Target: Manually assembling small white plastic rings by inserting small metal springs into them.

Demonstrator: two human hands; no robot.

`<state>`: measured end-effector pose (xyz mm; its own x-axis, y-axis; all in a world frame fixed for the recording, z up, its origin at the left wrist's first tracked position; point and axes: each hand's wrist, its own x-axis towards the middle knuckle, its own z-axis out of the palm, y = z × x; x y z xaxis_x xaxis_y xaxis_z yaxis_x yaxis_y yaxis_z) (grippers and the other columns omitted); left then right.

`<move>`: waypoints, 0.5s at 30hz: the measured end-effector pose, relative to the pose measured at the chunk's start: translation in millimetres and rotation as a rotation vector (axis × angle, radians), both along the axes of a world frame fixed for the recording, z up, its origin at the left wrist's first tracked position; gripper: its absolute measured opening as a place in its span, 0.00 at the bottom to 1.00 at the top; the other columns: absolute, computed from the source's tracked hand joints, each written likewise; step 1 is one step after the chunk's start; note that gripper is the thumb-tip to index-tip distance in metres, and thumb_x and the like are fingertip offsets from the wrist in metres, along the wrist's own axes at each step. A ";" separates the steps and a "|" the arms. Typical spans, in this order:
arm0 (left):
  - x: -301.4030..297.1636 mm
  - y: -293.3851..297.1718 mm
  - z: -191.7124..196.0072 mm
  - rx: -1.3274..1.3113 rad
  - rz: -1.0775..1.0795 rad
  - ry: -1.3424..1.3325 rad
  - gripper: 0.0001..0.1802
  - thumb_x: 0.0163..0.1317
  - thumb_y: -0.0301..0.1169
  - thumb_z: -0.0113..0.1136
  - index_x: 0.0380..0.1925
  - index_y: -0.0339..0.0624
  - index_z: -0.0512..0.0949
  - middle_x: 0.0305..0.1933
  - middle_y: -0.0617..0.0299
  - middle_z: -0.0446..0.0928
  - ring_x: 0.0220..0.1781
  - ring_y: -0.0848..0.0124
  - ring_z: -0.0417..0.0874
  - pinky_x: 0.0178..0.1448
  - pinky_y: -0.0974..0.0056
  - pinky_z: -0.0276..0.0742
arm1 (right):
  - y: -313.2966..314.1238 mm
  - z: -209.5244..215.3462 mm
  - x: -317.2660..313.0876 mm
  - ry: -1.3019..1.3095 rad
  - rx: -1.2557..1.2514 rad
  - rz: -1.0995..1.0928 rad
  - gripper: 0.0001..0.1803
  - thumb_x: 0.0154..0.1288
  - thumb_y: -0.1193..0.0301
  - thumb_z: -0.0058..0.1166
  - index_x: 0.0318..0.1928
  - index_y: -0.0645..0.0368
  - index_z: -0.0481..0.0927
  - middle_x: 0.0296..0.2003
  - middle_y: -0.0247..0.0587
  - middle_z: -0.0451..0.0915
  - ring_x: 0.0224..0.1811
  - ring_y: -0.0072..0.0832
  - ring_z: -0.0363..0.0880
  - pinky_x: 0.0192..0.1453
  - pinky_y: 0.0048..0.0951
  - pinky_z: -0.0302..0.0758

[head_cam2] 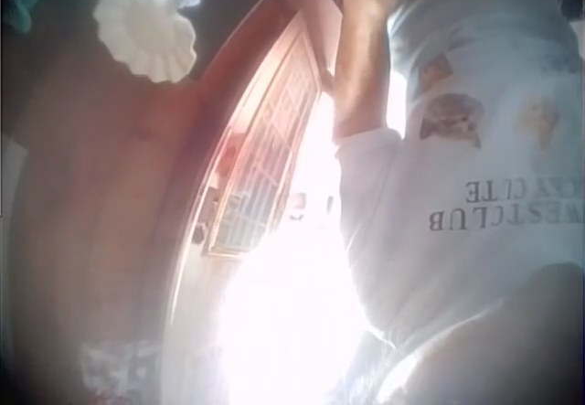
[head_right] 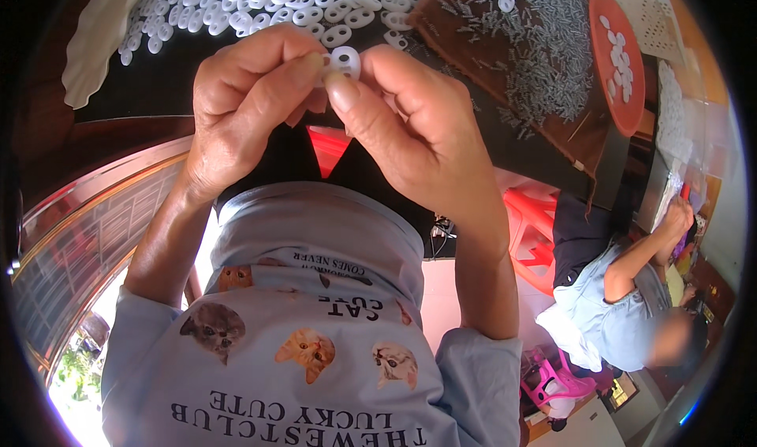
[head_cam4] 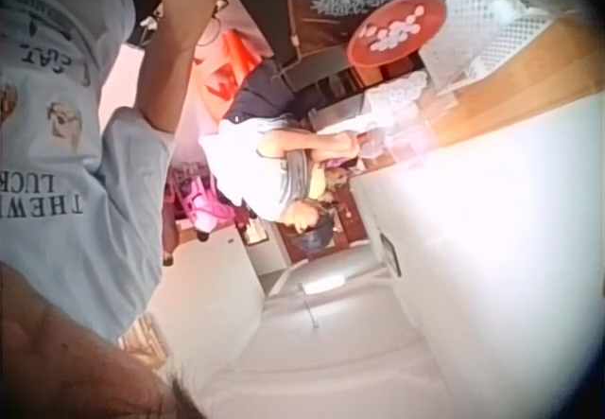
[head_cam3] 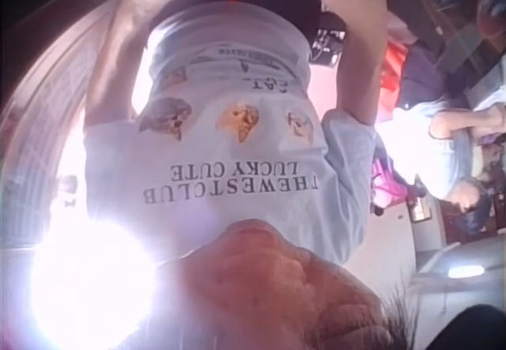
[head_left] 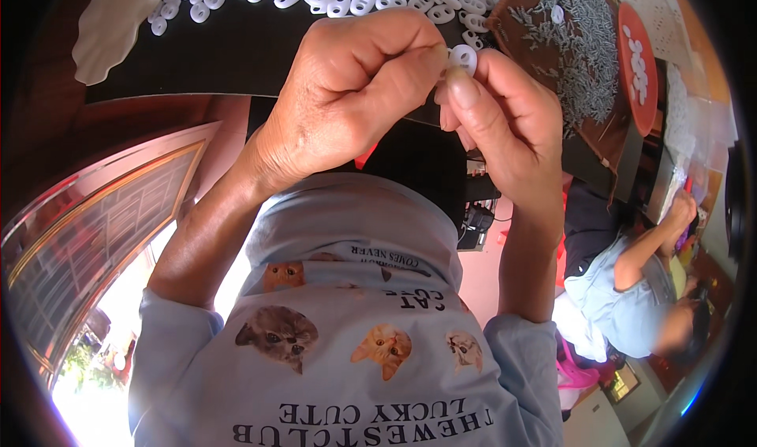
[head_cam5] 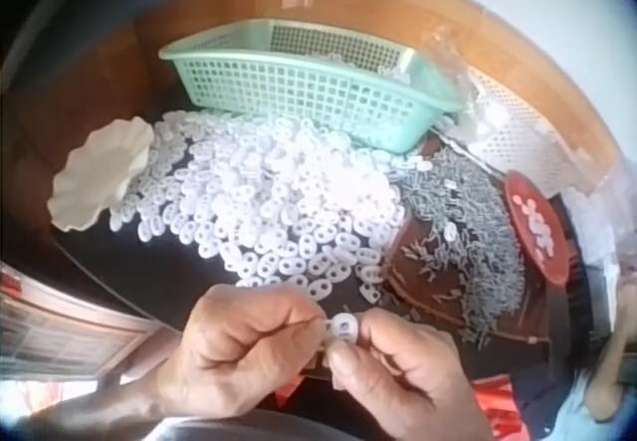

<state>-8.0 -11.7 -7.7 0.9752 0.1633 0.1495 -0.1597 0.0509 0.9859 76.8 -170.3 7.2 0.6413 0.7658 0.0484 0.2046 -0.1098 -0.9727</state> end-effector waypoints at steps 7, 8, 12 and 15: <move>-2.3 1.7 4.0 -0.042 -0.011 0.006 0.09 0.67 0.26 0.49 0.33 0.33 0.76 0.25 0.66 0.73 0.25 0.82 0.68 0.30 0.75 0.64 | 2.3 -0.4 0.0 0.005 0.021 0.023 0.11 0.67 0.73 0.55 0.29 0.64 0.72 0.18 0.29 0.63 0.21 0.13 0.57 0.23 0.19 0.57; -3.0 2.4 3.7 -0.046 -0.022 0.011 0.08 0.67 0.26 0.49 0.33 0.33 0.76 0.25 0.66 0.73 0.25 0.82 0.68 0.30 0.75 0.64 | 2.8 0.0 -0.2 0.013 0.025 0.027 0.11 0.67 0.73 0.55 0.29 0.64 0.72 0.18 0.28 0.63 0.21 0.13 0.57 0.23 0.19 0.57; -4.2 3.3 2.6 -0.030 -0.018 0.043 0.08 0.68 0.25 0.49 0.34 0.33 0.76 0.25 0.66 0.73 0.25 0.82 0.68 0.30 0.76 0.64 | 2.6 -1.7 -1.1 0.009 0.009 0.017 0.10 0.67 0.73 0.54 0.29 0.64 0.72 0.18 0.28 0.64 0.21 0.13 0.57 0.23 0.19 0.57; -4.9 3.1 2.1 -0.021 -0.011 0.034 0.08 0.68 0.25 0.49 0.34 0.33 0.76 0.25 0.66 0.73 0.25 0.83 0.68 0.29 0.76 0.64 | 3.1 -0.6 -1.9 0.022 0.009 0.017 0.10 0.68 0.73 0.54 0.30 0.65 0.72 0.19 0.28 0.64 0.21 0.13 0.57 0.23 0.18 0.57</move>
<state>-12.9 -8.6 -5.6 0.9813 0.1554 0.1132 -0.1258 0.0736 0.9893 75.0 -167.2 6.6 0.6291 0.7762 0.0418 0.1851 -0.0974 -0.9779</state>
